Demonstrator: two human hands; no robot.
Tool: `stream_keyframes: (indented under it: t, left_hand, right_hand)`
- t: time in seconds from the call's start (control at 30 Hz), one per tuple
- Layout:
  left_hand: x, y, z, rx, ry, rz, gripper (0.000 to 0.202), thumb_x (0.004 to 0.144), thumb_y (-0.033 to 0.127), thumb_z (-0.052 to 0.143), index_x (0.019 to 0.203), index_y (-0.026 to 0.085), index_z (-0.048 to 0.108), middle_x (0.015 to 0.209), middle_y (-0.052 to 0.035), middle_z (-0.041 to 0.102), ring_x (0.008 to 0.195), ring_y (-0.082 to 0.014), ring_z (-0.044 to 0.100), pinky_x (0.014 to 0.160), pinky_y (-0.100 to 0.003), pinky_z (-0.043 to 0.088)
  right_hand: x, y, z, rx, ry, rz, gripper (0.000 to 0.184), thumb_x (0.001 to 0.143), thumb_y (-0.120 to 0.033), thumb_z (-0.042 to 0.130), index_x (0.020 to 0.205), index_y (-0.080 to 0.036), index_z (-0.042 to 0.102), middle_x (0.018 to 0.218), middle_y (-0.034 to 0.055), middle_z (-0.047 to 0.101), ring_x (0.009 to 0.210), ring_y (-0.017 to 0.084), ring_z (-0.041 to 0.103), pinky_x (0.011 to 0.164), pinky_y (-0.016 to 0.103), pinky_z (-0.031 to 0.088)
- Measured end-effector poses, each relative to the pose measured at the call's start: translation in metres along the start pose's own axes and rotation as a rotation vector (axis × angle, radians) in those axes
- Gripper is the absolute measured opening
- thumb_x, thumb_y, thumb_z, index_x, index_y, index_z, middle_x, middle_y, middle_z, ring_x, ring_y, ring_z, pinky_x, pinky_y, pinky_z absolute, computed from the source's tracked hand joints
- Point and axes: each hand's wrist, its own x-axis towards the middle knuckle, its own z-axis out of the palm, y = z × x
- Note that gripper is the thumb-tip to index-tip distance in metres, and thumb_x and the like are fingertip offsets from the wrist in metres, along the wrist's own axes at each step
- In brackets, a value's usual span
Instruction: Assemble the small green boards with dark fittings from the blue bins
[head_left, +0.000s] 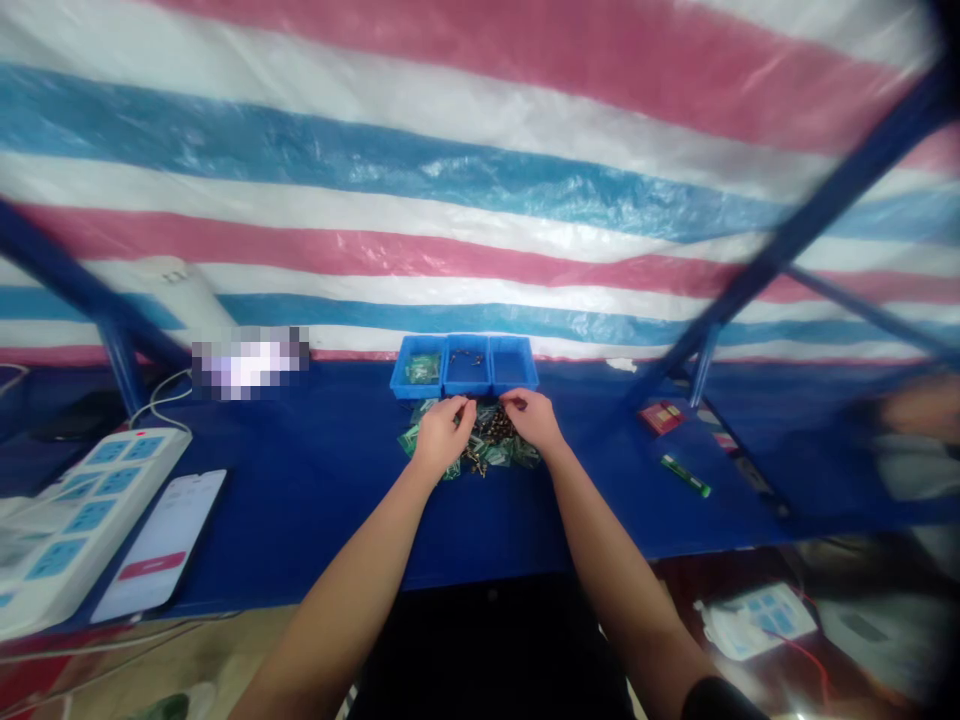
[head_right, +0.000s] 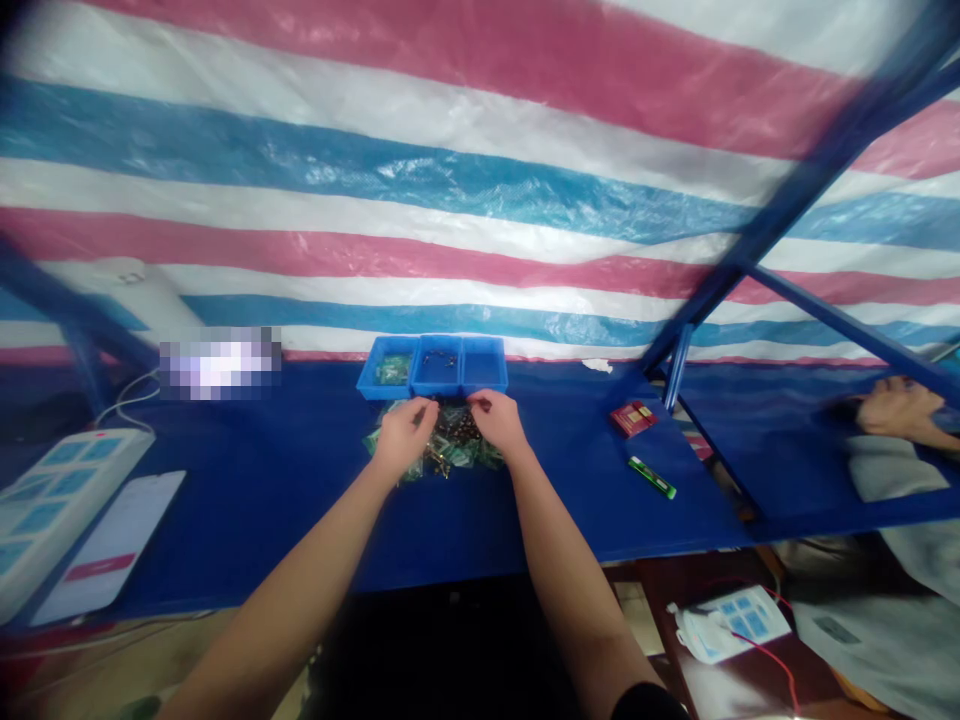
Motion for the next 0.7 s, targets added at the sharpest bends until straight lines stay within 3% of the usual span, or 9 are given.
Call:
stream_keyframes:
  t: [0.33,0.5,0.7]
  left_hand:
    - [0.000,0.000,-0.001,0.015,0.026,0.000,0.029,0.093,0.037,0.046,0.080,0.019,0.065,0.067,-0.0008,0.063,0.062,-0.0142,0.058,0.062,-0.025,0.042]
    - [0.001,0.002,-0.002,0.017,0.066,-0.023,0.029,0.093,0.036,0.046,0.080,0.019,0.065,0.070,-0.0011,0.065,0.065,-0.0145,0.060,0.066,-0.026,0.044]
    - [0.002,0.001,-0.003,-0.042,0.184,-0.187,0.024,0.091,0.036,0.050,0.104,0.021,0.063,0.075,0.0001,0.067,0.067,-0.0151,0.064,0.069,-0.026,0.046]
  right_hand:
    - [0.003,0.004,-0.019,-0.077,0.047,-0.022,0.021,0.082,-0.025,0.055,0.092,-0.021,0.073,0.084,0.0021,0.073,0.070,0.017,0.064,0.074,0.030,0.051]
    - [-0.004,-0.009,0.001,-0.150,-0.064,-0.210,0.024,0.085,-0.023,0.054,0.102,-0.022,0.071,0.089,0.0041,0.071,0.081,0.018,0.062,0.081,0.030,0.048]
    - [-0.008,-0.013,0.018,-0.385,-0.114,-0.158,0.032,0.089,-0.027,0.053,0.117,-0.020,0.067,0.092,0.0088,0.068,0.084,0.021,0.058,0.080,0.031,0.045]
